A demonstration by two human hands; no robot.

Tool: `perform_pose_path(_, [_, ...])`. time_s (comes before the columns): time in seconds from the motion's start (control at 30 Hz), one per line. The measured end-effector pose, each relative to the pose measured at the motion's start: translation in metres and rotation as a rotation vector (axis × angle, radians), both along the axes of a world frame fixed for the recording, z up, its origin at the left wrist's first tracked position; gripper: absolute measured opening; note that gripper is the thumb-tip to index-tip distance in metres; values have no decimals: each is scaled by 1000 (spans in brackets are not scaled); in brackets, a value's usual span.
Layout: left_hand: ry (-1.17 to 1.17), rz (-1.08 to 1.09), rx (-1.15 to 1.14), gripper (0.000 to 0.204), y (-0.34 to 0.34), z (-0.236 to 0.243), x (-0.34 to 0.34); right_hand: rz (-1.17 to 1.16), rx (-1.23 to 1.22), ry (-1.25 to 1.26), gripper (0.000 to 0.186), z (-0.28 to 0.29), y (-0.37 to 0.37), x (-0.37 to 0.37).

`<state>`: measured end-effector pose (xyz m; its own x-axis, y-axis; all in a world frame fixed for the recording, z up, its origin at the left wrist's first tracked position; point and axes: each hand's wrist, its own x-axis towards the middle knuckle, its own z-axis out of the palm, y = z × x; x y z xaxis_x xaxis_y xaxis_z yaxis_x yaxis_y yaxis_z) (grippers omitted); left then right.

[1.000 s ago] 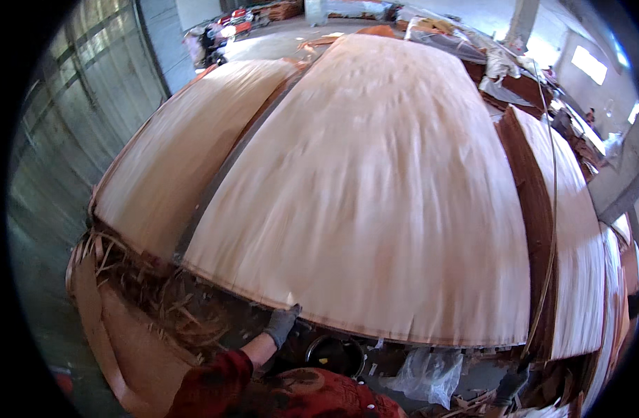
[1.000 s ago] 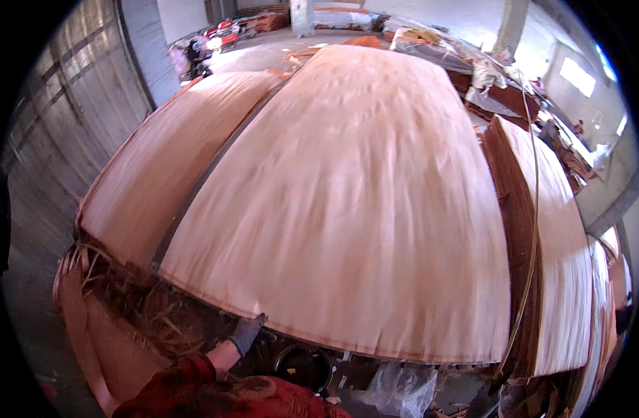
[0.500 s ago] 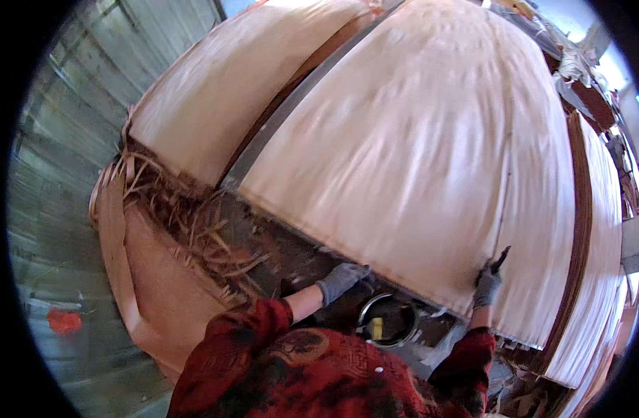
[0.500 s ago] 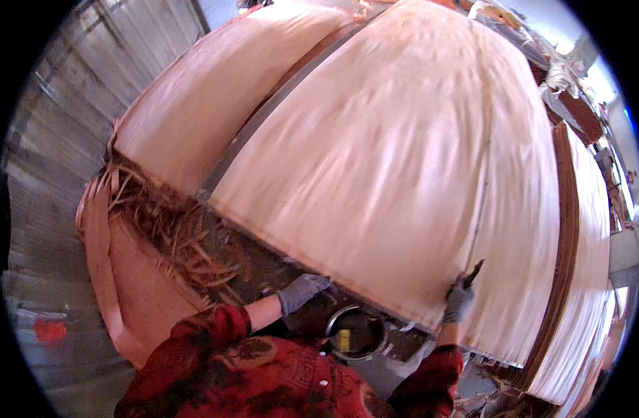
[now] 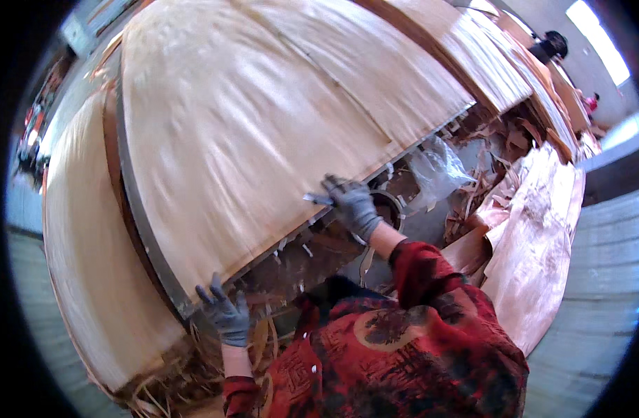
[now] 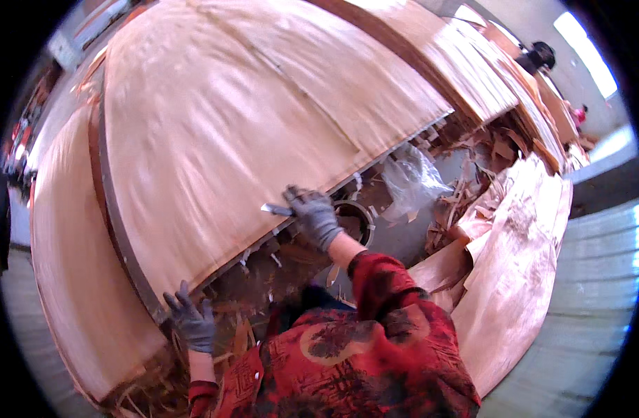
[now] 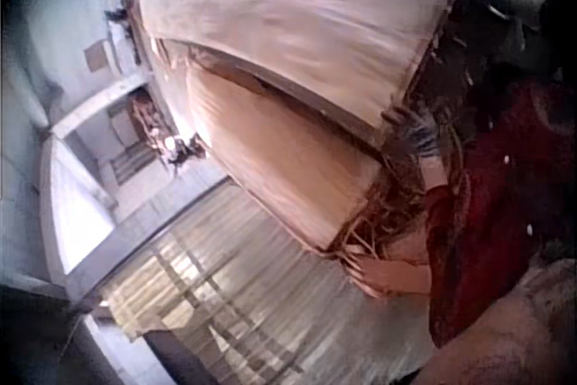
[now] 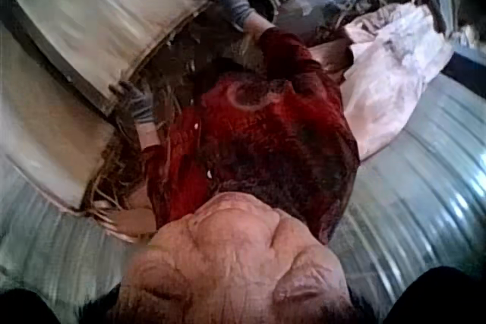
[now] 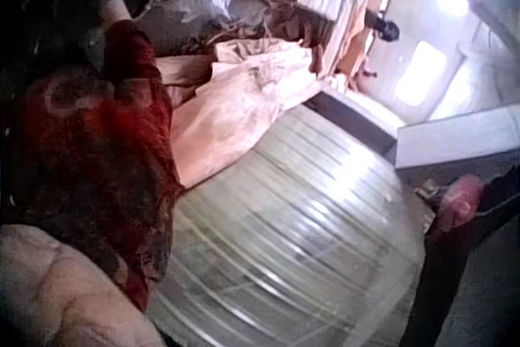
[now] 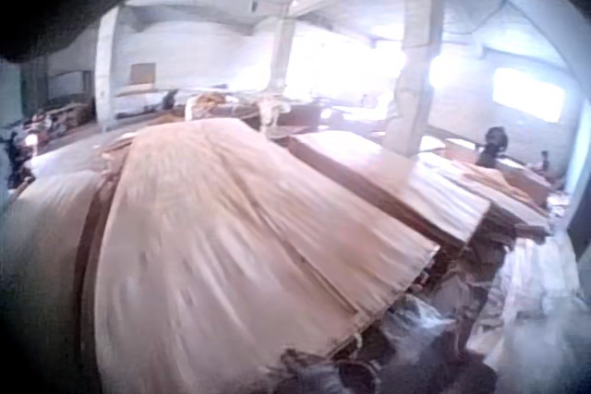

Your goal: The person applies thin wood veneer strips to a large curved wooden surface using a utility knife and adhesive. They smooth the veneer, trim excess edges, and secure the strips with small white clips. The process involves lifting and repositioning veneer sheets to ensure proper alignment and adhesion.

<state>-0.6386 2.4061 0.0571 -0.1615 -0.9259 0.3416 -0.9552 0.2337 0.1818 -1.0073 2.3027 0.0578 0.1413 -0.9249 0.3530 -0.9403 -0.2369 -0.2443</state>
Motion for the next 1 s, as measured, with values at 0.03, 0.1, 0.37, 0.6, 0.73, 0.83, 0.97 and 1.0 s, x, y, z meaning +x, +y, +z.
perform_pose_path(0.03, [-40, -6, 118, 69, -6, -3, 8, -5, 73, -14, 44, -7, 4, 3])
perform_pose_path(0.1, [-259, -91, 280, 75, -11, -16, 32, -32, 89, 46, 44, -28, 9, 14])
perform_pose_path(0.37, [-141, -188, 289, 48, 20, 4, 56, 17, 264, -652, 22, -7, -34, 96])
perform_pose_path(0.6, [246, 64, 39, 29, 52, 22, 130, 51, 379, -618, 25, 21, -53, 205])
perform_pose_path(0.73, [391, 261, 98, 27, 69, 5, 215, 77, 190, -335, 29, 16, -86, 299])
perform_pose_path(0.83, [548, 362, 87, 25, 70, -12, 301, -104, 93, -65, 32, -22, -106, 355])
perform_pose_path(0.97, [799, 496, 121, 25, 69, 6, 411, -130, 44, 66, 36, -32, -111, 380])
perform_pose_path(1.0, [874, 507, 141, 26, 58, 25, 435, -145, 18, 78, 36, -37, -113, 377])
